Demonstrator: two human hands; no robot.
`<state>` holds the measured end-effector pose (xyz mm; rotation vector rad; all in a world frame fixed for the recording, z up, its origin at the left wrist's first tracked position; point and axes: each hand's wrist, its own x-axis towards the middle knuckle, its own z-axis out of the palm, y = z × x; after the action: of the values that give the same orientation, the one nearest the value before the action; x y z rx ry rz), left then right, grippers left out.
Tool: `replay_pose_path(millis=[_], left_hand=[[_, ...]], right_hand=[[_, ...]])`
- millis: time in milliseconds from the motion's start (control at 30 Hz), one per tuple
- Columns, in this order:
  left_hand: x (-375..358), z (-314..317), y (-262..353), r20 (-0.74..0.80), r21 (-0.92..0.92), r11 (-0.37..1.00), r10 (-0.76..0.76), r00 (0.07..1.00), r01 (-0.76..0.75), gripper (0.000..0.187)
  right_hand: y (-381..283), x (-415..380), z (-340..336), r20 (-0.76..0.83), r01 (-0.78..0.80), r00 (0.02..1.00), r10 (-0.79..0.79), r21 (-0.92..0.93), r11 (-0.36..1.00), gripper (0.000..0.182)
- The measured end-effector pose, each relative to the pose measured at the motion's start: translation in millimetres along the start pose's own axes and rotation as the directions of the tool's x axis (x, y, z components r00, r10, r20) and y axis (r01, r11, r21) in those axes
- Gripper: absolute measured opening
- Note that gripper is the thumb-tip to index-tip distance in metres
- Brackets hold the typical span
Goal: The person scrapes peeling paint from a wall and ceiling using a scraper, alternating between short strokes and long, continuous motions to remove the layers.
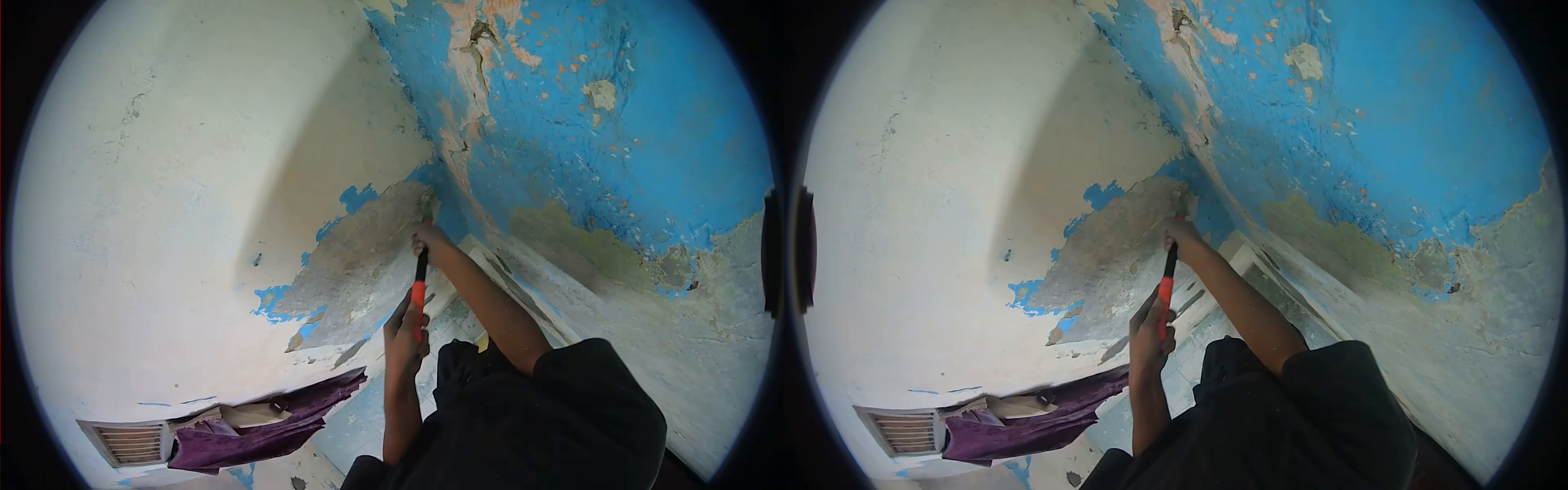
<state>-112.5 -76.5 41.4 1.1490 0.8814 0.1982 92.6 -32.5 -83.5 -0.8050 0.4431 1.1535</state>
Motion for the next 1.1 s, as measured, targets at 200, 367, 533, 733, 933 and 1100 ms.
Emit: replay_pose_path(millis=[200, 367, 533, 733, 933, 1100], left_hand=[[1, -4, -4, -0.001, -0.018, 1.0, -0.024, 1.0, 0.024, 0.047], [6, 5, -8, 0.024, -0.03, 1.0, 0.007, 1.0, -0.006, 0.047], [16, 9, -14, 0.02, -0.005, 1.0, -0.007, 1.0, 0.007, 0.048], [2, -5, 7, 0.051, -0.029, 0.998, -0.046, 0.998, 0.047, 0.049], [1, -5, 7, 0.028, 0.059, 0.997, -0.06, 0.998, 0.059, 0.046], [12, -1, -7, -0.003, 0.048, 0.997, -0.056, 0.998, 0.056, 0.047]], right_hand=[[1, -18, 6, -0.032, 0.057, 0.998, -0.057, -0.001, 0.998, 0.023], [0, 20, -20, 0.084, 0.016, 0.996, -0.019, 0.034, 0.999, 0.022], [-21, 87, -67, 0.14, -0.075, 0.988, 0.057, 0.126, 0.989, 0.021], [-2, -4, -1, 0.01, 0.029, 1.0, -0.029, 0.045, 0.999, 0.019], [14, 20, -17, 0.074, -0.044, 0.997, 0.034, 0.133, 0.99, 0.018], [5, 6, -11, -0.054, -0.033, 0.998, 0.035, 0.032, 0.999, 0.019]])
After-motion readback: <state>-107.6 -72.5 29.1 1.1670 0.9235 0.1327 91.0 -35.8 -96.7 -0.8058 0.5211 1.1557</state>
